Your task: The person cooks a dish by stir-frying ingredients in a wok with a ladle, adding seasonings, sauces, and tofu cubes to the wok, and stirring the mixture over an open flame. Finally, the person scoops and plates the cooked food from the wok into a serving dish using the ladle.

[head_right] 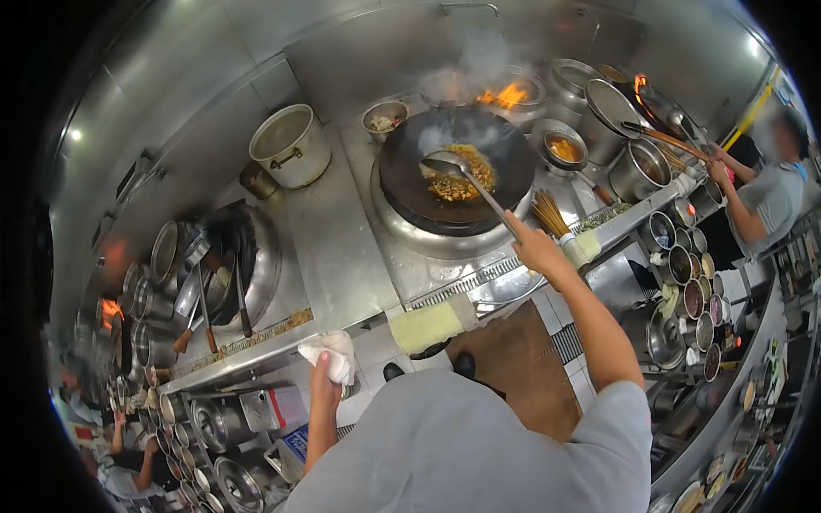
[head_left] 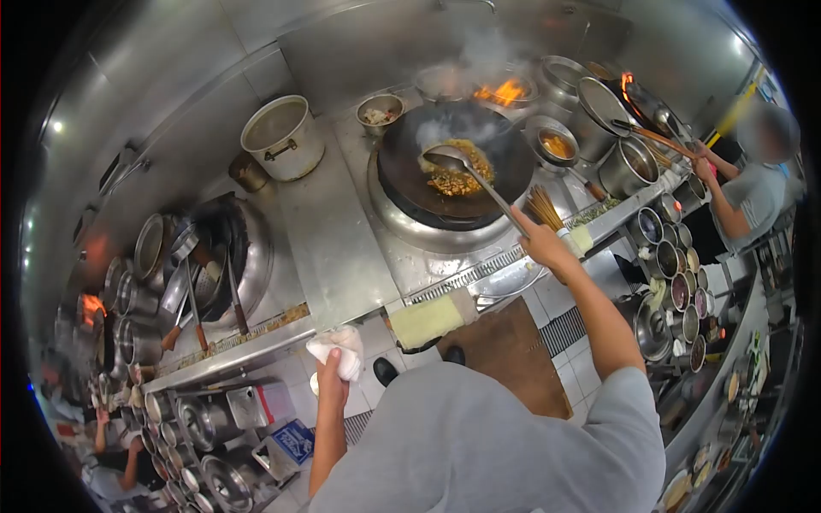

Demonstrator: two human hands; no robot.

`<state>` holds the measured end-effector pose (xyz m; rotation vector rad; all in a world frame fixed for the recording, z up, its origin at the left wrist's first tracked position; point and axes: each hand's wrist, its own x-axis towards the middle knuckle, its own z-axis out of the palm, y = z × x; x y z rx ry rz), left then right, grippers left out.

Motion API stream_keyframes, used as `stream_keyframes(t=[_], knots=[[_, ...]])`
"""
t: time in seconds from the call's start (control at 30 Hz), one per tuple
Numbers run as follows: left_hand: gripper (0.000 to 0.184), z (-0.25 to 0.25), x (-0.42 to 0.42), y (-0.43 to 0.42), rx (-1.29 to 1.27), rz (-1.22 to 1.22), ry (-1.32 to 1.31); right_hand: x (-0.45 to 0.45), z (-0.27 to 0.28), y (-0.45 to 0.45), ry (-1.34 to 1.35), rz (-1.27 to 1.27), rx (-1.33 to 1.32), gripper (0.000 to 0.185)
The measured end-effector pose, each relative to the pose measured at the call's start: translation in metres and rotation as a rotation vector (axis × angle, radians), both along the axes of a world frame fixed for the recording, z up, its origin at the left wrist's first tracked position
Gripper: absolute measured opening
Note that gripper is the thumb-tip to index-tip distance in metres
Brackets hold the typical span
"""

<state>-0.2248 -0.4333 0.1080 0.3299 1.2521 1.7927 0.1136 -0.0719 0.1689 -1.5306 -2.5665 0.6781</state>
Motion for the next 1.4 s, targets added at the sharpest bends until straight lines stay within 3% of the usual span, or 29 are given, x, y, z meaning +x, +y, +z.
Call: stream_keyframes(t=[0.13,0.2,0.33,0.43,0.5,0.57,0.67,0.77,0.87,1.0,1.03,1.07,1.17,1.23,1.27,1.33,1.4], knots=[[0.057,-0.015,0.019,0.009,-0.081,-0.012,-0.146,0.005,-0.028,0.025,-0.001,0.046,0.001,0.067],[0.056,-0.011,0.035,0.012,-0.073,-0.015,-0.142,-0.004,-0.013,0.027,-0.137,-0.037,0.016,0.070],[0.056,-0.027,0.033,0.006,-0.041,-0.041,-0.137,0.063,0.012,0.022,-0.037,0.102,0.065,0.069],[0.056,-0.031,0.038,0.006,-0.090,-0.070,-0.174,0.079,0.014,0.006,-0.041,0.123,-0.068,0.069],[0.056,-0.023,0.037,0.029,-0.077,-0.092,-0.188,0.062,-0.017,0.015,0.245,-0.048,-0.067,0.069],[0.054,-0.011,0.038,0.040,0.028,-0.181,-0.073,0.041,-0.058,0.017,0.367,-0.254,-0.134,0.068],[0.053,-0.018,0.034,0.053,0.037,-0.198,-0.161,-0.001,-0.036,-0.001,0.430,-0.485,-0.334,0.067],[0.053,-0.024,0.030,0.066,0.028,-0.176,-0.277,-0.011,-0.032,0.042,0.606,-0.365,-0.484,0.067],[0.051,-0.018,0.043,0.069,0.048,-0.209,-0.313,-0.028,-0.013,0.060,0.181,-0.267,-0.054,0.070],[0.051,-0.035,0.053,0.070,0.032,-0.228,-0.281,-0.022,-0.025,0.070,0.154,-0.254,-0.130,0.068],[0.052,-0.041,0.058,0.068,0.024,-0.230,-0.255,-0.005,-0.030,0.066,0.059,-0.085,0.077,0.068],[0.051,-0.015,0.068,0.068,0.018,-0.256,-0.237,0.010,-0.036,0.060,-0.038,0.091,0.282,0.069],[0.049,-0.036,0.080,0.066,0.053,-0.201,-0.248,0.037,0.015,0.017,0.102,0.176,0.215,0.070],[0.050,-0.031,0.099,0.069,0.035,-0.114,-0.231,0.047,0.067,0.009,0.074,0.022,-0.467,0.069],[0.051,-0.029,0.111,0.073,0.022,-0.061,-0.226,0.054,0.044,0.026,0.074,0.043,-0.481,0.069],[0.053,-0.027,0.132,0.079,-0.016,-0.010,-0.248,0.077,-0.019,0.058,0.180,0.303,-0.169,0.071],[0.055,-0.024,0.157,0.086,-0.024,0.054,-0.252,0.089,-0.006,0.081,0.042,0.307,-0.137,0.072]])
